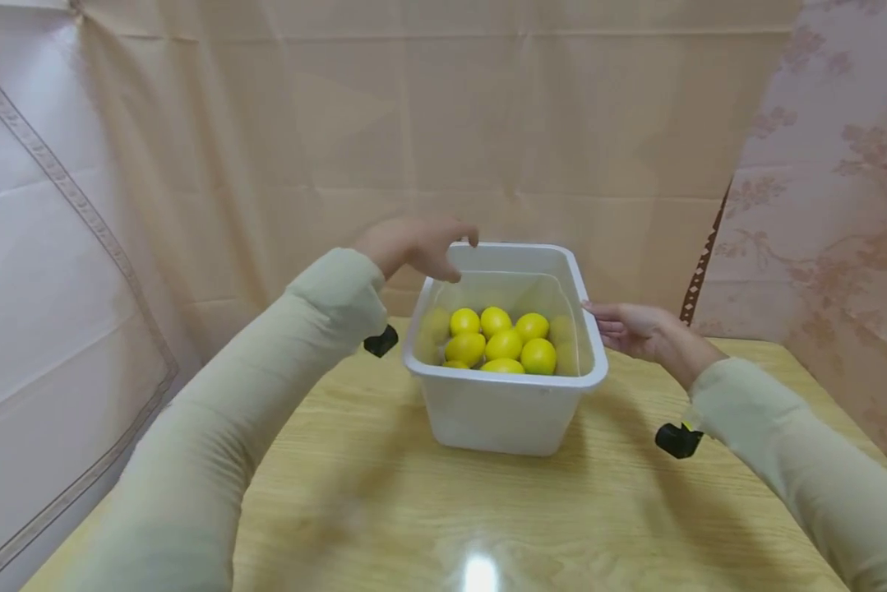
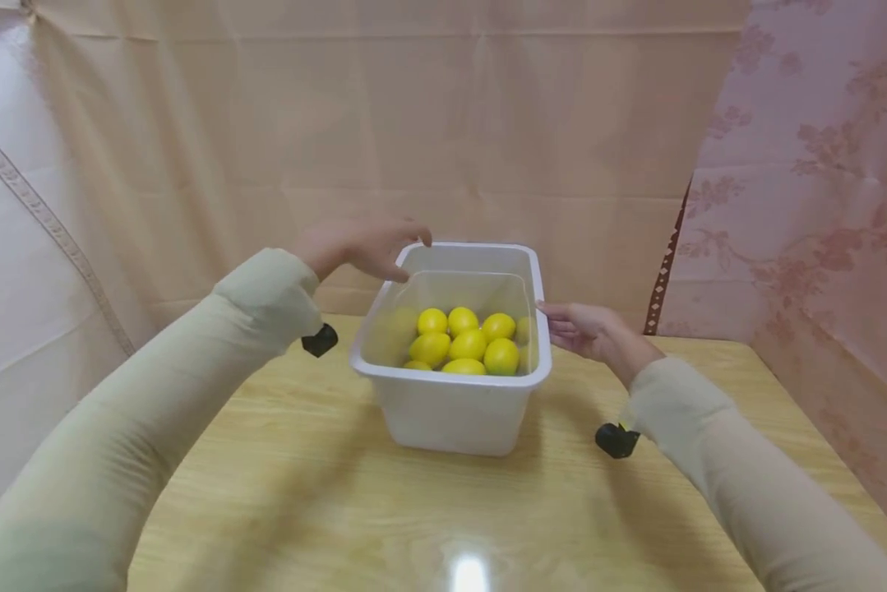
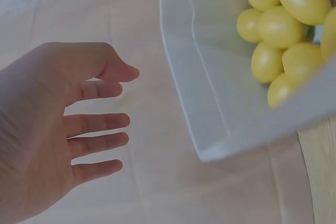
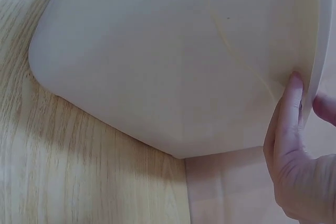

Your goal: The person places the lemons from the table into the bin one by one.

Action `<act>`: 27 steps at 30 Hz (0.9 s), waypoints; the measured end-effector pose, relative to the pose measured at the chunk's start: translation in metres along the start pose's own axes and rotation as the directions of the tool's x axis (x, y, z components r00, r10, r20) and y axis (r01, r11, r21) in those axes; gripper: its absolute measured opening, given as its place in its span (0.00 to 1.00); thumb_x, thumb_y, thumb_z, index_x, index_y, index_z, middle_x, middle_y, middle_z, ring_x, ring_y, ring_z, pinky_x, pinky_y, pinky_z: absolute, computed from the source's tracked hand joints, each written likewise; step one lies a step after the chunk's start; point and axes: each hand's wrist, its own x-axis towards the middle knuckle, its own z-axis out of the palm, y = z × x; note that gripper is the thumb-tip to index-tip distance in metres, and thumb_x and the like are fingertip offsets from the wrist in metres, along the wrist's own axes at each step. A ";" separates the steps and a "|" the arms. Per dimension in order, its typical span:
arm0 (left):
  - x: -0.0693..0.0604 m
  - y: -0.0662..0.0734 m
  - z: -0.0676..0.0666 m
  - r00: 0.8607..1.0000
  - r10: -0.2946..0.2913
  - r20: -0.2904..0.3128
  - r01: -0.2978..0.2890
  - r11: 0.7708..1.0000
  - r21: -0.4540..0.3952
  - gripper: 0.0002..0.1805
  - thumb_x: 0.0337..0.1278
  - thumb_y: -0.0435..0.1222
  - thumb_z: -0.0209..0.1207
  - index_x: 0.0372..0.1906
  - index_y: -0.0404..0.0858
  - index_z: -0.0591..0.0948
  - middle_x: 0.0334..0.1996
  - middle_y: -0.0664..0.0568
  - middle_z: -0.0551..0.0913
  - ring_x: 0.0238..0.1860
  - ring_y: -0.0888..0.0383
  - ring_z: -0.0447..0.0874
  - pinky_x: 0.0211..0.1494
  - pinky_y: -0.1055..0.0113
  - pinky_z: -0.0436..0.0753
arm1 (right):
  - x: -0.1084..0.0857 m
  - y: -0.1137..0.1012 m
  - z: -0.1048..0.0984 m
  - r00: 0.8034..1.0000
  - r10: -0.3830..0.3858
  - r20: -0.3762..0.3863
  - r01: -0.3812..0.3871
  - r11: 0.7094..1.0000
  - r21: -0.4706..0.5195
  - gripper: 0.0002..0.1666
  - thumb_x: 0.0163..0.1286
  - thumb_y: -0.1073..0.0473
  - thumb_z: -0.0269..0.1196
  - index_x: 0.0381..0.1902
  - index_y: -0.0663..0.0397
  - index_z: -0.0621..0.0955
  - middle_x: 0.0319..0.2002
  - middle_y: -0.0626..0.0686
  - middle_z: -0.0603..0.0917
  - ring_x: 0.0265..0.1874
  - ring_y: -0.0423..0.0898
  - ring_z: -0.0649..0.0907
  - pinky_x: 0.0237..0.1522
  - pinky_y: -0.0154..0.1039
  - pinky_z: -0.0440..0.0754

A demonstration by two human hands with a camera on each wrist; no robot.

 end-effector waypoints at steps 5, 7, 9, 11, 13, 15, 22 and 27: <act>-0.013 -0.011 0.005 0.995 0.049 -0.087 -0.048 0.999 0.019 0.30 0.56 0.44 0.59 0.64 0.43 0.68 0.66 0.46 0.69 0.65 0.46 0.68 0.70 0.49 0.68 | -0.002 0.002 -0.009 1.000 -0.014 -0.015 0.014 1.000 -0.004 0.09 0.66 0.52 0.62 0.26 0.46 0.81 0.29 0.44 0.85 0.32 0.36 0.84 0.41 0.28 0.85; -0.017 -0.014 0.010 0.987 0.062 -0.149 -0.059 0.998 0.022 0.29 0.56 0.45 0.59 0.63 0.43 0.69 0.65 0.46 0.70 0.65 0.46 0.68 0.70 0.49 0.68 | -0.003 0.002 -0.012 0.999 -0.019 -0.026 0.019 1.000 -0.007 0.09 0.66 0.52 0.62 0.26 0.45 0.81 0.29 0.43 0.84 0.32 0.36 0.84 0.40 0.28 0.85; -0.020 -0.017 0.017 0.972 0.065 -0.224 -0.063 0.998 0.019 0.28 0.56 0.45 0.58 0.62 0.44 0.71 0.64 0.47 0.72 0.65 0.47 0.68 0.70 0.49 0.68 | -0.004 0.003 -0.016 0.999 -0.027 -0.031 0.027 1.000 0.001 0.09 0.66 0.52 0.62 0.26 0.45 0.81 0.29 0.44 0.84 0.32 0.36 0.84 0.40 0.28 0.84; -0.022 -0.020 0.026 0.950 0.070 -0.304 -0.066 0.998 0.022 0.26 0.56 0.46 0.57 0.61 0.44 0.72 0.62 0.47 0.74 0.65 0.47 0.68 0.70 0.49 0.68 | -0.005 0.005 -0.018 0.999 -0.035 -0.035 0.036 0.999 0.014 0.09 0.66 0.52 0.62 0.26 0.45 0.82 0.29 0.44 0.84 0.31 0.36 0.84 0.39 0.28 0.84; -0.025 -0.023 0.036 0.925 0.070 -0.374 -0.068 0.998 0.017 0.25 0.57 0.46 0.56 0.60 0.42 0.73 0.61 0.46 0.75 0.64 0.46 0.69 0.70 0.49 0.69 | -0.005 0.006 -0.020 0.998 -0.054 -0.033 0.055 0.998 0.026 0.10 0.66 0.53 0.62 0.25 0.46 0.82 0.28 0.44 0.85 0.31 0.36 0.84 0.39 0.28 0.84; -0.027 -0.026 0.047 0.899 0.050 -0.435 -0.051 0.999 0.010 0.25 0.58 0.46 0.56 0.59 0.41 0.74 0.59 0.45 0.76 0.63 0.46 0.70 0.69 0.50 0.70 | -0.006 0.007 -0.020 0.996 -0.083 -0.045 0.084 0.996 0.028 0.10 0.66 0.54 0.62 0.24 0.46 0.82 0.27 0.44 0.85 0.30 0.36 0.84 0.38 0.27 0.84; -0.039 -0.029 0.083 0.829 -0.123 -0.545 0.067 0.990 -0.121 0.28 0.63 0.51 0.53 0.63 0.40 0.72 0.63 0.44 0.74 0.66 0.44 0.68 0.72 0.48 0.64 | -0.007 0.013 -0.015 0.969 -0.218 -0.116 0.217 0.976 -0.027 0.11 0.65 0.53 0.63 0.22 0.45 0.83 0.25 0.41 0.85 0.28 0.33 0.84 0.36 0.26 0.84; -0.046 -0.030 0.106 0.744 -0.178 -0.644 0.070 0.979 -0.189 0.29 0.63 0.50 0.52 0.65 0.40 0.70 0.64 0.43 0.73 0.67 0.44 0.68 0.72 0.46 0.64 | -0.011 0.021 -0.014 0.910 -0.362 -0.201 0.337 0.930 -0.150 0.21 0.67 0.46 0.60 0.48 0.56 0.79 0.25 0.37 0.85 0.28 0.31 0.84 0.36 0.24 0.84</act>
